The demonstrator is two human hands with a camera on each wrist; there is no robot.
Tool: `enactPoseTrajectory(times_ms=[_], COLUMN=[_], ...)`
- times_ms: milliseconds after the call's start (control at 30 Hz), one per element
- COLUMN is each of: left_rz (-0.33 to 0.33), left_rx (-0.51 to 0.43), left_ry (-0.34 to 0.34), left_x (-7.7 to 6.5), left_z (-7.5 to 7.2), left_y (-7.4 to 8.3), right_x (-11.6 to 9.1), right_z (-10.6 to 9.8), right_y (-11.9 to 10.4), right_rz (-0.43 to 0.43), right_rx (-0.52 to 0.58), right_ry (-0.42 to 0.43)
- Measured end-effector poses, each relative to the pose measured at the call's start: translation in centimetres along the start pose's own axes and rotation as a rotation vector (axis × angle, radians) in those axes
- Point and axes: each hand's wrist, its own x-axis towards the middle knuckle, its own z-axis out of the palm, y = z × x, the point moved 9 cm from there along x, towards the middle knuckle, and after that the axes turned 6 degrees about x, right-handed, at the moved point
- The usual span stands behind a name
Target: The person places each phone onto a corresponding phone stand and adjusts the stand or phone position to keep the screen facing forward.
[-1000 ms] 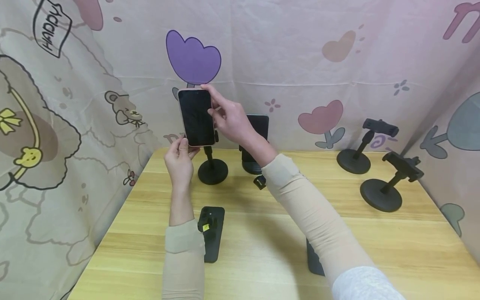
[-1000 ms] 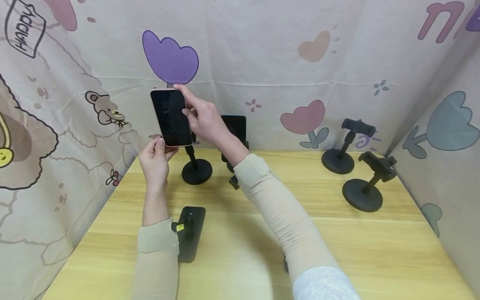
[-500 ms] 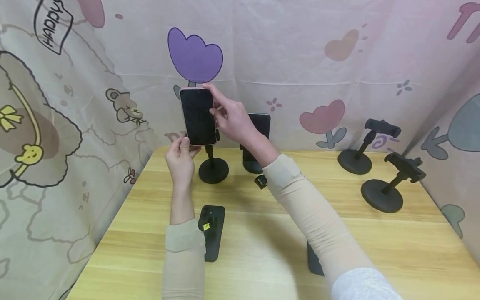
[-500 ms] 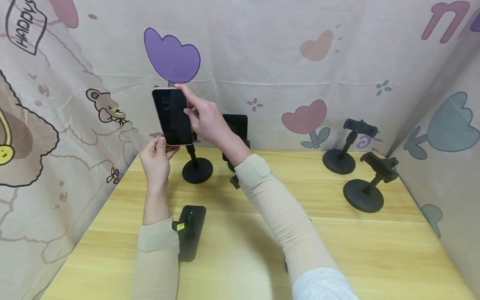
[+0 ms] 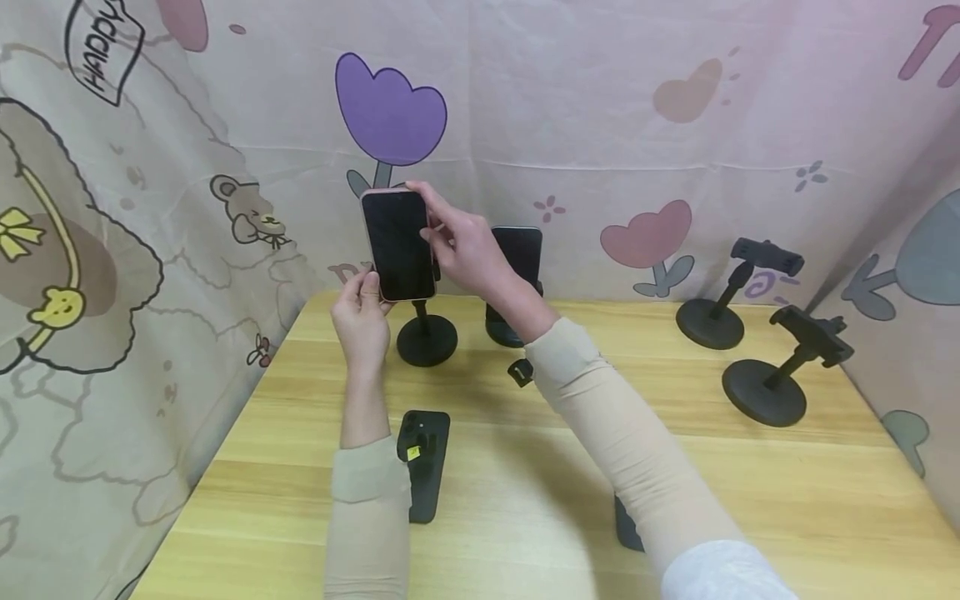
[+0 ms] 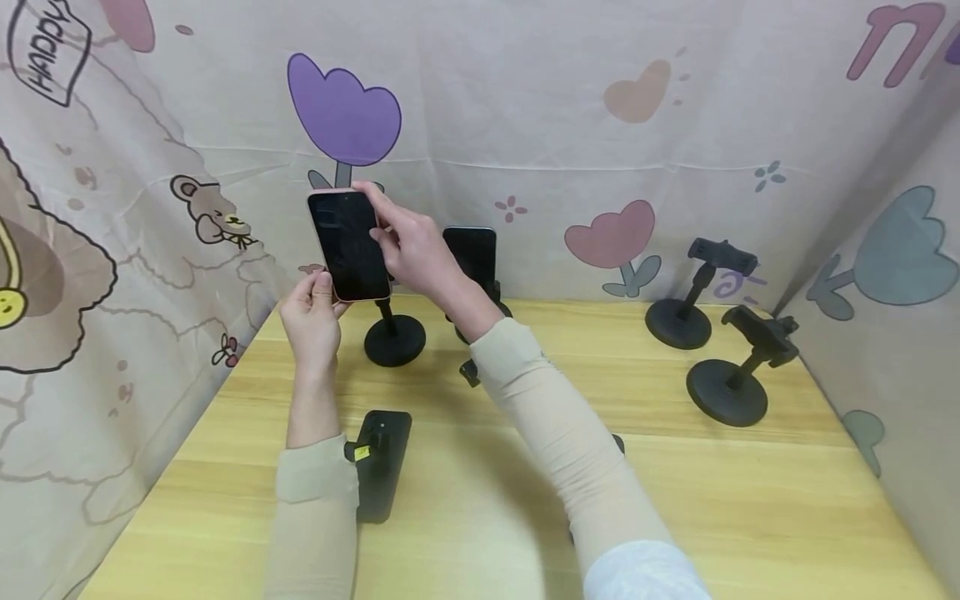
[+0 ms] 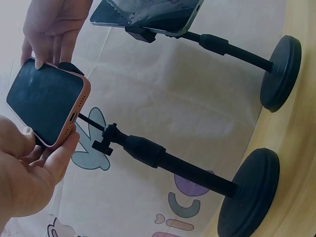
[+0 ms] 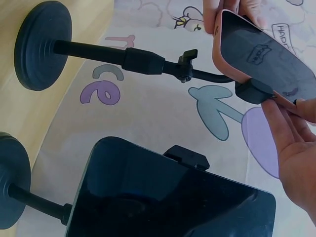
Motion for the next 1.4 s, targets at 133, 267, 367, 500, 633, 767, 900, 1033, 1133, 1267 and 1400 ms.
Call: enactPoseTrajectory(times_ms=[133, 267, 367, 500, 633, 767, 900, 1033, 1133, 1267, 1400], left_rz=[-0.004, -0.001, 0.001, -0.005, -0.009, -0.002, -0.005, -0.017, -0.022, -0.029, -0.038], left_rx=[-0.004, 0.012, 0.027, 0.042, 0.040, 0.038, 0.034, 0.023, 0.021, 0.032, 0.045], left_ry=[0.011, 0.006, 0.003, 0.008, 0.009, 0.005, 0.006, 0.010, 0.010, 0.020, 0.035], left_x=[0.02, -0.08, -0.10, -0.13, -0.13, -0.11, -0.17, -0.20, -0.20, -0.21, -0.25], left_z=[-0.28, -0.37, -0.44, -0.43, -0.35, -0.24, -0.25, -0.30, -0.26, -0.27, -0.33], left_y=[-0.13, -0.21, -0.14, -0.03, -0.02, 0.01, -0.02, -0.20, -0.26, -0.22, -0.17], right_x=[0.02, -0.03, 0.01, 0.04, -0.02, -0.14, -0.27, -0.39, -0.45, -0.53, -0.62], right_z=[0.22, 0.35, 0.35, 0.29, 0.25, 0.17, 0.25, 0.35, 0.28, 0.19, 0.15], right_y=[-0.05, 0.04, 0.00, -0.02, -0.02, -0.05, -0.04, 0.06, 0.05, -0.07, -0.15], right_rz=[0.014, 0.040, 0.043, 0.029, 0.018, 0.014, 0.017, 0.029, 0.030, 0.022, 0.020], right_rx=[0.011, 0.003, -0.002, 0.001, 0.000, 0.004, 0.007, 0.010, 0.011, 0.007, 0.005], right_ry=[-0.012, -0.023, -0.023, -0.020, -0.018, -0.011, -0.013, -0.017, -0.014, -0.014, -0.015])
